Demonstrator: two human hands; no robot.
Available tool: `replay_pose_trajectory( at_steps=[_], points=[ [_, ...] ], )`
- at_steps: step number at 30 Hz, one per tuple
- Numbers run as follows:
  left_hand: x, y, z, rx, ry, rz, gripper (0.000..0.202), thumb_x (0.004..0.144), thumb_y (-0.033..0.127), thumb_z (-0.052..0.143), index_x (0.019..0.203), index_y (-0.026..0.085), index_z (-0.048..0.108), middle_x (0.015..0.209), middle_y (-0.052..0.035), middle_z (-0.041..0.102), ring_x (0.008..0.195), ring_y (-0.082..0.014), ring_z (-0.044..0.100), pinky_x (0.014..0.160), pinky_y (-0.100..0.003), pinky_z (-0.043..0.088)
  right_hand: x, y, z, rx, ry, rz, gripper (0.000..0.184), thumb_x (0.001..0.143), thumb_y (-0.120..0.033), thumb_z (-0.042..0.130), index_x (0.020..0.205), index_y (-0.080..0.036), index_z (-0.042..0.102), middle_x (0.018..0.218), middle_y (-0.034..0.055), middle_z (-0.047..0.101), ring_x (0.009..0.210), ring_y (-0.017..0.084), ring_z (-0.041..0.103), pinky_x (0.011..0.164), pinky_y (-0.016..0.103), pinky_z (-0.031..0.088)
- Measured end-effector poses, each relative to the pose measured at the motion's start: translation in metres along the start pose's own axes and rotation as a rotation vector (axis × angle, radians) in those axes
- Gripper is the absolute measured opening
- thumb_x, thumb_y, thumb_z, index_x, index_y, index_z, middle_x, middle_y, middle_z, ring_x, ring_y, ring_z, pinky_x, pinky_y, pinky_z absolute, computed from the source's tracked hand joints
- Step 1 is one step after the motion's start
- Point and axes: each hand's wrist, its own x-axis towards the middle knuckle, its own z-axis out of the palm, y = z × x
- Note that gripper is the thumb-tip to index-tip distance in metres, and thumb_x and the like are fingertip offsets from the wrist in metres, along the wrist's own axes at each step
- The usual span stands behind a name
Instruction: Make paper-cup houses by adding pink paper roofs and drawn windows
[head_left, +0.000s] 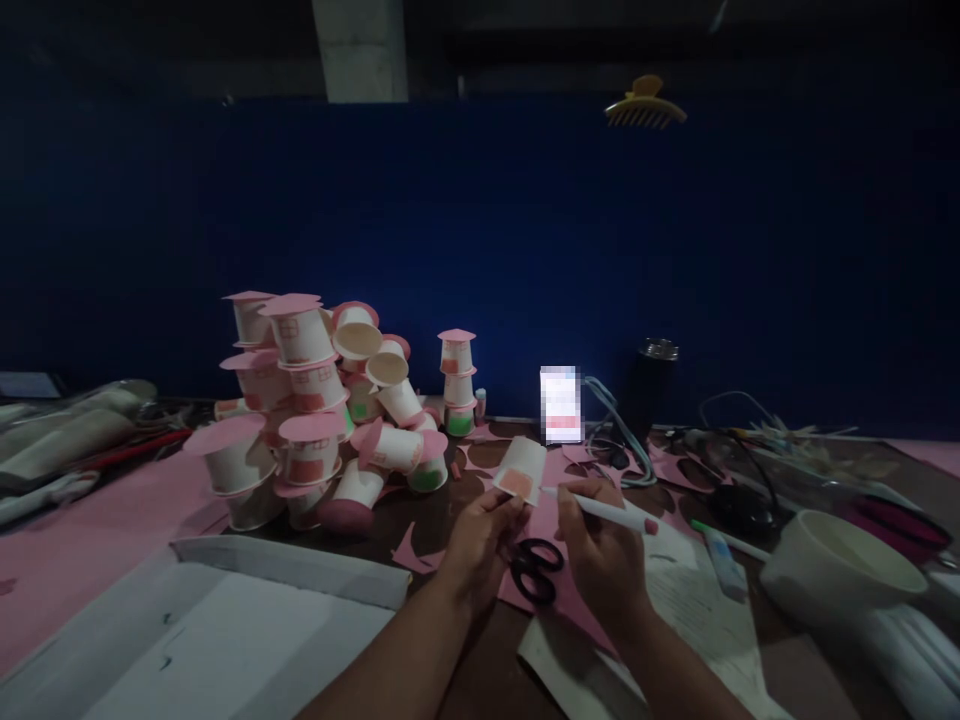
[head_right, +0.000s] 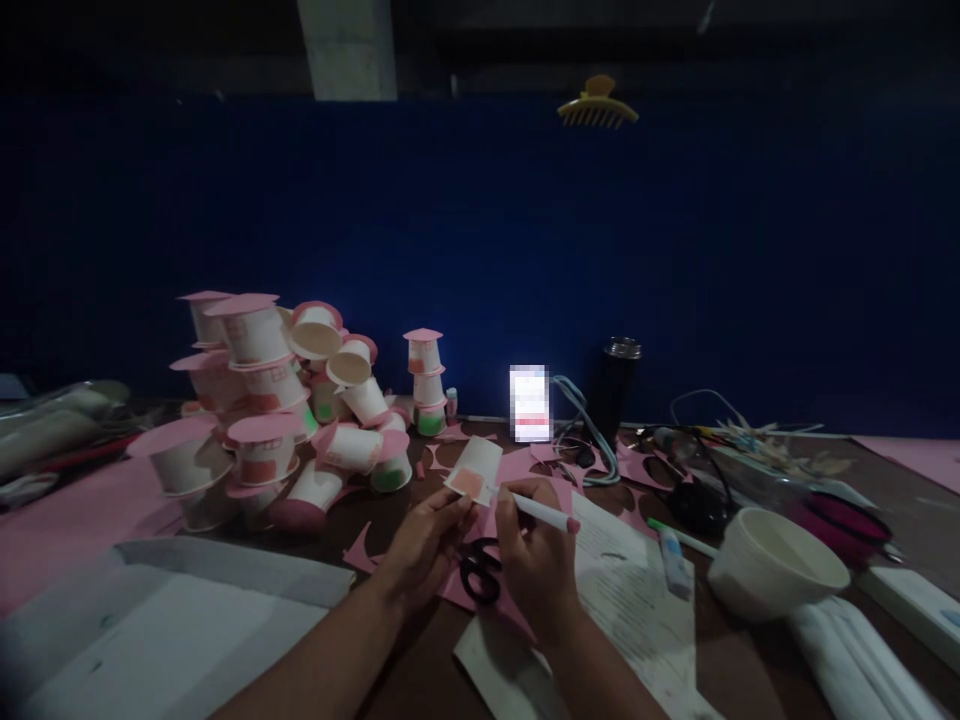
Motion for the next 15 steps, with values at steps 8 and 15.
replay_pose_trajectory(
  at_steps=[8,15],
  points=[
    [-0.0034,0.0018,0.0060,-0.001,-0.008,0.013,0.021,0.061,0.014,0.078,0.080,0.011,0.070,0.078,-0.0033,0.066,0.068,-0.0066,0.058,0.071,-0.015,0.046,-0.0029,-0.0005,0.0013,0.018,-0.061,-0.001,0.017,0.086,-0.035,0.050,0.081,-0.020,0.055,0.064,-0.0004,0.059,0.051,0.013,0.055,0.049,0.024,0.045],
    [-0.0001,-0.0032,0.0046,0.036,-0.048,0.036,0.018,0.058,0.017,0.080,0.071,0.009,0.070,0.068,-0.0031,0.064,0.068,-0.0097,0.058,0.072,-0.019,0.045,-0.0053,-0.0019,0.0053,0.034,-0.104,0.007,0.016,0.086,-0.035,0.052,0.083,-0.020,0.055,0.068,0.0009,0.064,0.054,0.014,0.062,0.049,0.023,0.048]
  ],
)
